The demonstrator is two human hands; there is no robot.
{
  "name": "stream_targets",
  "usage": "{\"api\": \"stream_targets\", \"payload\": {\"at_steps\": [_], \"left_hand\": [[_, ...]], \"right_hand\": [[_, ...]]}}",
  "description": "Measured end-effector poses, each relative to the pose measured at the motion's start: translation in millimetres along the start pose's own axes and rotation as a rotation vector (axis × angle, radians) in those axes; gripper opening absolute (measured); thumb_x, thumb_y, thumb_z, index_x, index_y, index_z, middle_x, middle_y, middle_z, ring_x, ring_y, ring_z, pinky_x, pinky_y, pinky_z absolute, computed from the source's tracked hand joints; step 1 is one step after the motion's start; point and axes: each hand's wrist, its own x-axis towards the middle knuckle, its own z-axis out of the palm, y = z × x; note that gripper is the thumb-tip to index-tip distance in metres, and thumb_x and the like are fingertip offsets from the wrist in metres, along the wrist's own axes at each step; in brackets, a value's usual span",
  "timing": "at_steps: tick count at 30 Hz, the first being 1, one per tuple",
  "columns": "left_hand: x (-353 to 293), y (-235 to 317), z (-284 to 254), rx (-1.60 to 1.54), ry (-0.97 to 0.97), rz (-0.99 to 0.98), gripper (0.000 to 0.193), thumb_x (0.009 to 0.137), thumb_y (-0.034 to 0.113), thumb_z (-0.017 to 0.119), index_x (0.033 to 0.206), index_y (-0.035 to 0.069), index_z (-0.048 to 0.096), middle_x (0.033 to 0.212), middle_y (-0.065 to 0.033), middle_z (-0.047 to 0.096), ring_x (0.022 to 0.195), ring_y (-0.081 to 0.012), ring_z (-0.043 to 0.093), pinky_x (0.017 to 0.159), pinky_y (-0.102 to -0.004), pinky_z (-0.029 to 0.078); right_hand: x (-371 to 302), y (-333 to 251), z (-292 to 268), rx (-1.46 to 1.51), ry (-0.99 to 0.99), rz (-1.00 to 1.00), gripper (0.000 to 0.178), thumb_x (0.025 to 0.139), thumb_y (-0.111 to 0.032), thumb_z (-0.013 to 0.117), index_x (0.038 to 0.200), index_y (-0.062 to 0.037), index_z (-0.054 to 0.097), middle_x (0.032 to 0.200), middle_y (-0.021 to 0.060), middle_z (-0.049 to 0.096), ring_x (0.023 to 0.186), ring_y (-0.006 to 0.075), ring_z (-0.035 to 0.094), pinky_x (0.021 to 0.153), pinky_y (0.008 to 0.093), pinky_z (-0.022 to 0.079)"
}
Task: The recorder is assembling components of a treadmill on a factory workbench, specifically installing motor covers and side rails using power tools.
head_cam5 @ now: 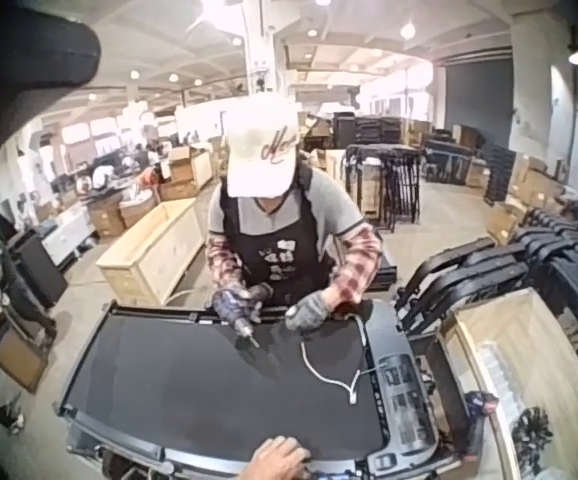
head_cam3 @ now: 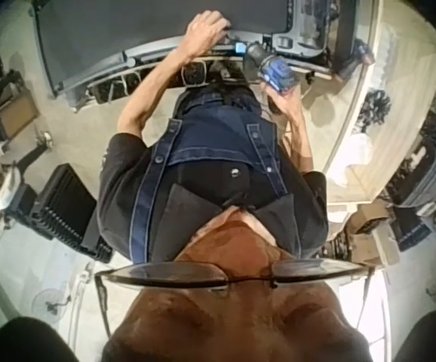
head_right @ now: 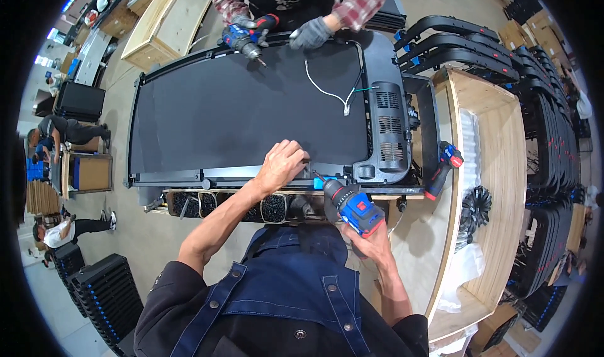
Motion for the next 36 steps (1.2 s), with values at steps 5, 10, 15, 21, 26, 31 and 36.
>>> {"api": "stream_targets", "payload": {"at_steps": [5, 10, 15, 21, 26, 31, 36], "left_hand": [[-2.2, -11.3, 2.8, -0.088, -0.043, -0.013, 0.017, 0.079, 0.006, 0.070, 0.090, 0.006, 0.056, 0.090, -0.0096, 0.053, 0.089, -0.0296, 0.055, 0.080, -0.0420, 0.047], [-7.2, -17.3, 7.7, -0.132, -0.023, -0.054, 0.018, 0.078, 0.005, 0.071, 0.091, 0.005, 0.058, 0.091, -0.0096, 0.054, 0.089, -0.0300, 0.056, 0.080, -0.0425, 0.047], [-8.2, -20.9, 11.8, -0.174, 0.057, -0.037, 0.012, 0.079, 0.003, 0.066, 0.086, 0.005, 0.056, 0.088, -0.0111, 0.054, 0.086, -0.0309, 0.056, 0.078, -0.0431, 0.048], [-8.3, -23.0, 10.9, -0.192, 0.057, -0.042, 0.011, 0.079, 0.002, 0.065, 0.084, 0.004, 0.055, 0.086, -0.0113, 0.054, 0.085, -0.0307, 0.055, 0.076, -0.0428, 0.048], [-9.1, -22.7, 8.0, -0.210, 0.057, -0.042, 0.013, 0.078, 0.001, 0.065, 0.084, 0.003, 0.054, 0.087, -0.0124, 0.053, 0.087, -0.0319, 0.056, 0.076, -0.0439, 0.047], [-10.4, -24.6, 6.9, -0.203, 0.026, -0.055, 0.017, 0.075, 0.000, 0.066, 0.083, 0.004, 0.052, 0.087, -0.0123, 0.052, 0.086, -0.0320, 0.055, 0.076, -0.0438, 0.046], [-11.7, -28.7, 9.3, -0.232, 0.022, -0.040, 0.018, 0.073, -0.001, 0.066, 0.082, 0.005, 0.051, 0.086, -0.0115, 0.051, 0.085, -0.0307, 0.053, 0.073, -0.0423, 0.045]], "right_hand": [[25.3, -33.4, -2.3, -0.499, -0.066, -0.045, 0.034, 0.075, -0.015, 0.076, 0.102, 0.0018, 0.066, 0.088, 0.0154, 0.071, 0.082, 0.0272, 0.070, 0.079, 0.0373, 0.054], [53.1, -74.6, 7.2, -0.723, -0.173, 0.084, 0.034, 0.074, -0.016, 0.074, 0.099, 0.0036, 0.062, 0.084, 0.0193, 0.069, 0.079, 0.0362, 0.068, 0.076, 0.0411, 0.053], [70.6, -73.6, 6.7, -0.788, -0.242, -0.007, 0.026, 0.072, -0.014, 0.071, 0.089, 0.0043, 0.063, 0.077, 0.0212, 0.067, 0.073, 0.0380, 0.066, 0.071, 0.0425, 0.052], [85.4, -81.3, 8.9, -0.884, -0.294, 0.027, 0.028, 0.071, -0.016, 0.072, 0.089, 0.0043, 0.062, 0.076, 0.0206, 0.067, 0.072, 0.0366, 0.066, 0.070, 0.0421, 0.052], [96.0, -78.5, 9.4, -0.870, -0.324, 0.132, 0.030, 0.070, -0.016, 0.073, 0.091, 0.0035, 0.063, 0.079, 0.0200, 0.068, 0.074, 0.0351, 0.067, 0.072, 0.0426, 0.053], [98.3, -84.6, 16.9, -0.961, -0.342, 0.089, 0.032, 0.071, -0.016, 0.073, 0.097, 0.0018, 0.063, 0.079, 0.0198, 0.068, 0.076, 0.0370, 0.067, 0.073, 0.0442, 0.053], [100.8, -114.0, 42.8, -1.231, -0.373, 0.012, 0.036, 0.073, -0.019, 0.078, 0.102, -0.0035, 0.064, 0.081, 0.0184, 0.070, 0.082, 0.0407, 0.068, 0.075, 0.0467, 0.054]]}}
